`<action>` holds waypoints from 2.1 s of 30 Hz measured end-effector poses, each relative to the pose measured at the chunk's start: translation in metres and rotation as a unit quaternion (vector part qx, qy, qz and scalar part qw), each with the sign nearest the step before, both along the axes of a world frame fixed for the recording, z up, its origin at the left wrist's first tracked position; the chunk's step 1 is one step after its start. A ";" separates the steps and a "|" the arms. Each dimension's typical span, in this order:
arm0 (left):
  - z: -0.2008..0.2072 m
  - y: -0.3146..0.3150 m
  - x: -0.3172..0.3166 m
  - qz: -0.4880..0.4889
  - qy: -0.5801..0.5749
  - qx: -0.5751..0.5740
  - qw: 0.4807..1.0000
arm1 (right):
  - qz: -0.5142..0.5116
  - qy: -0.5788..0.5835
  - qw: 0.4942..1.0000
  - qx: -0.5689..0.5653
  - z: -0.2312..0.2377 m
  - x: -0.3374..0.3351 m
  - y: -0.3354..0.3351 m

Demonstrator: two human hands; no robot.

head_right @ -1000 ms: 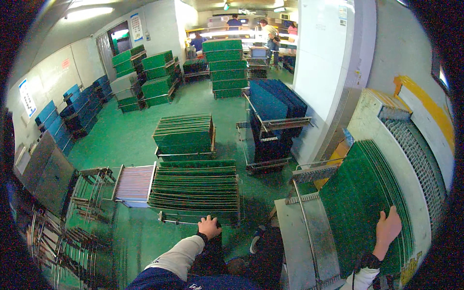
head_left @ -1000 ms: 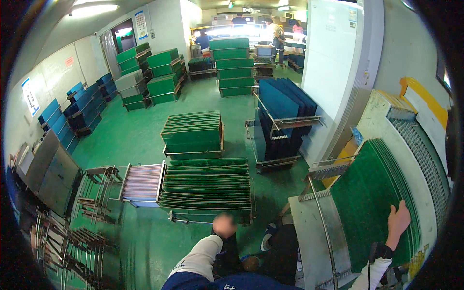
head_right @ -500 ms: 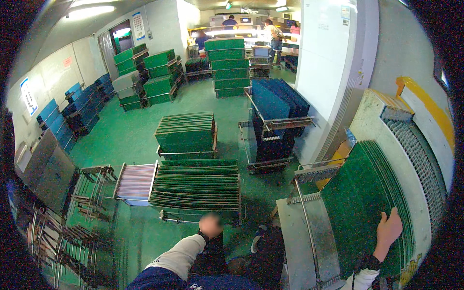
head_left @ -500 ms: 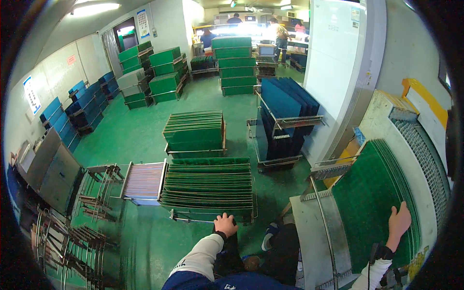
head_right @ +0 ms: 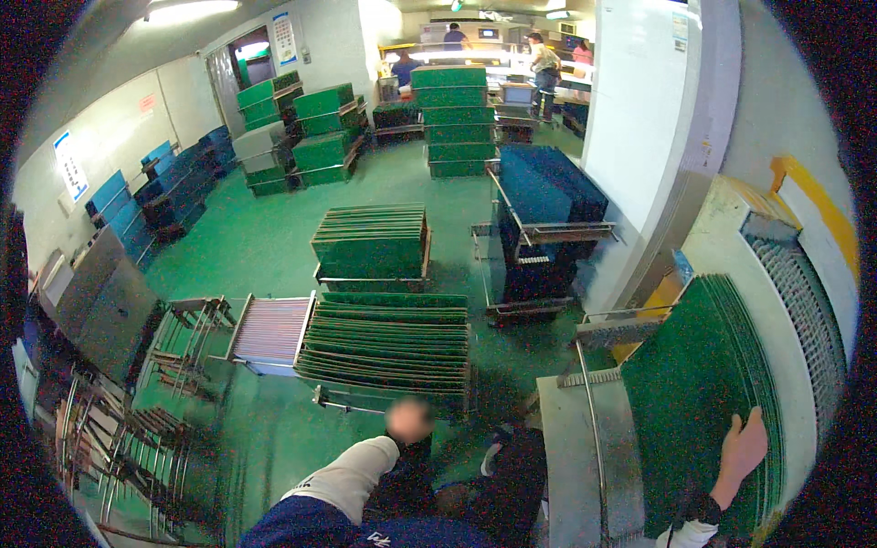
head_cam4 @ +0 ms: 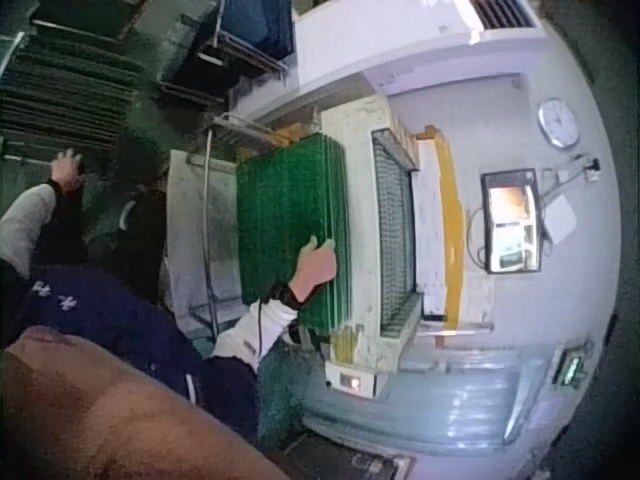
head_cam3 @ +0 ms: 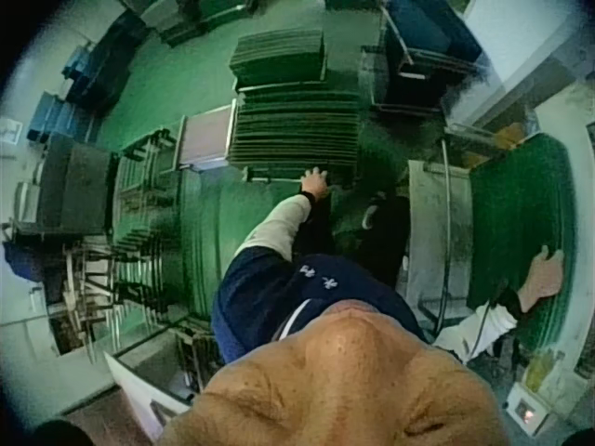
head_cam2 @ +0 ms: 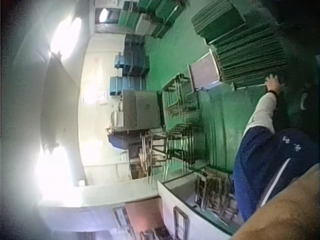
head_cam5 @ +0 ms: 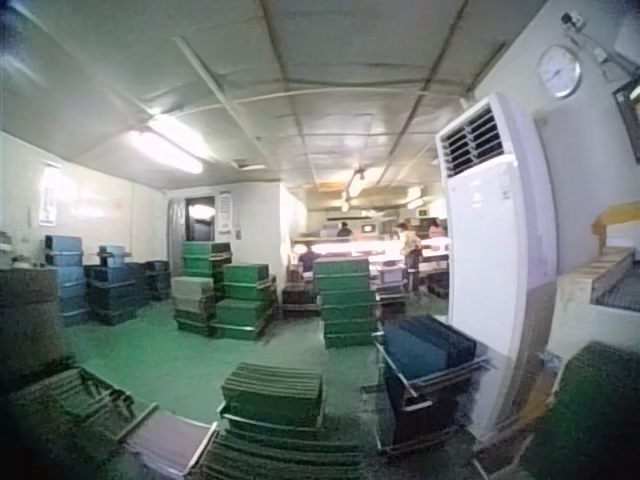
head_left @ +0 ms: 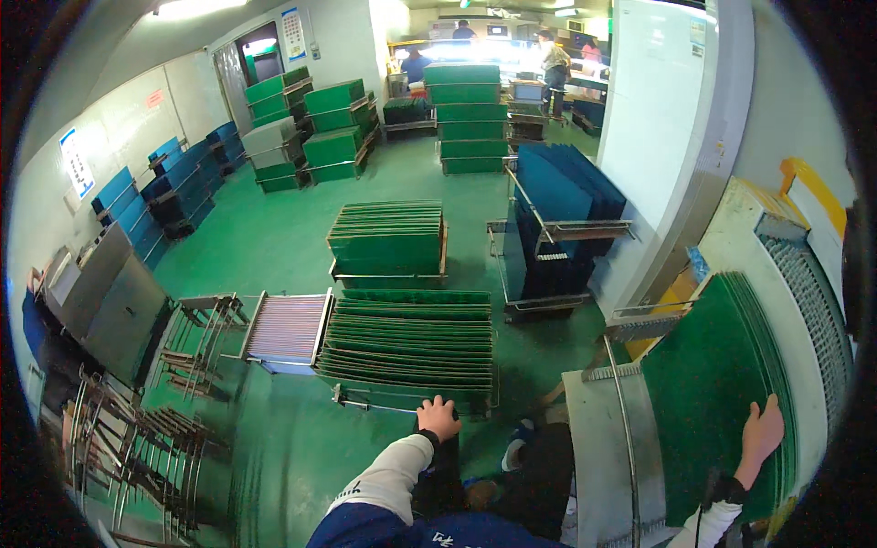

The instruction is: Manually loading green circuit boards into an industrial cleaning or processing machine and organizing them in racks.

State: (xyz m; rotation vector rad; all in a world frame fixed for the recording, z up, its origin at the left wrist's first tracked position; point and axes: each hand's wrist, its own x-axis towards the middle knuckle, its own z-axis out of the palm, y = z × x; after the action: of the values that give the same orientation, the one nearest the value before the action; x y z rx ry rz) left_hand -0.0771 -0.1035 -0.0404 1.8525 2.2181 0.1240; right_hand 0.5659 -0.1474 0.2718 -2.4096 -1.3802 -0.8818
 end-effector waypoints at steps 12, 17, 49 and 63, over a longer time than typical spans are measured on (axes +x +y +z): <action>0.003 -0.001 0.001 0.000 -0.001 0.003 1.000 | -0.014 -0.007 1.000 -0.017 -0.002 0.007 0.001; 0.001 -0.001 0.000 -0.001 -0.002 0.000 1.000 | -0.020 0.000 0.999 -0.026 0.002 0.001 0.001; 0.013 -0.003 0.002 0.001 -0.005 -0.009 1.000 | 0.006 -0.004 1.000 -0.005 -0.003 0.015 0.003; 0.008 -0.003 0.002 0.006 -0.006 -0.005 1.000 | -0.008 0.013 1.000 -0.006 0.007 0.003 0.004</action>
State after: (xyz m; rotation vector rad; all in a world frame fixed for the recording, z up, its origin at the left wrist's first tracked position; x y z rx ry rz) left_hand -0.0755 -0.1062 -0.0319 1.8279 2.2188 0.1270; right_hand 0.5685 -0.1433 0.2787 -2.4345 -1.3625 -0.8468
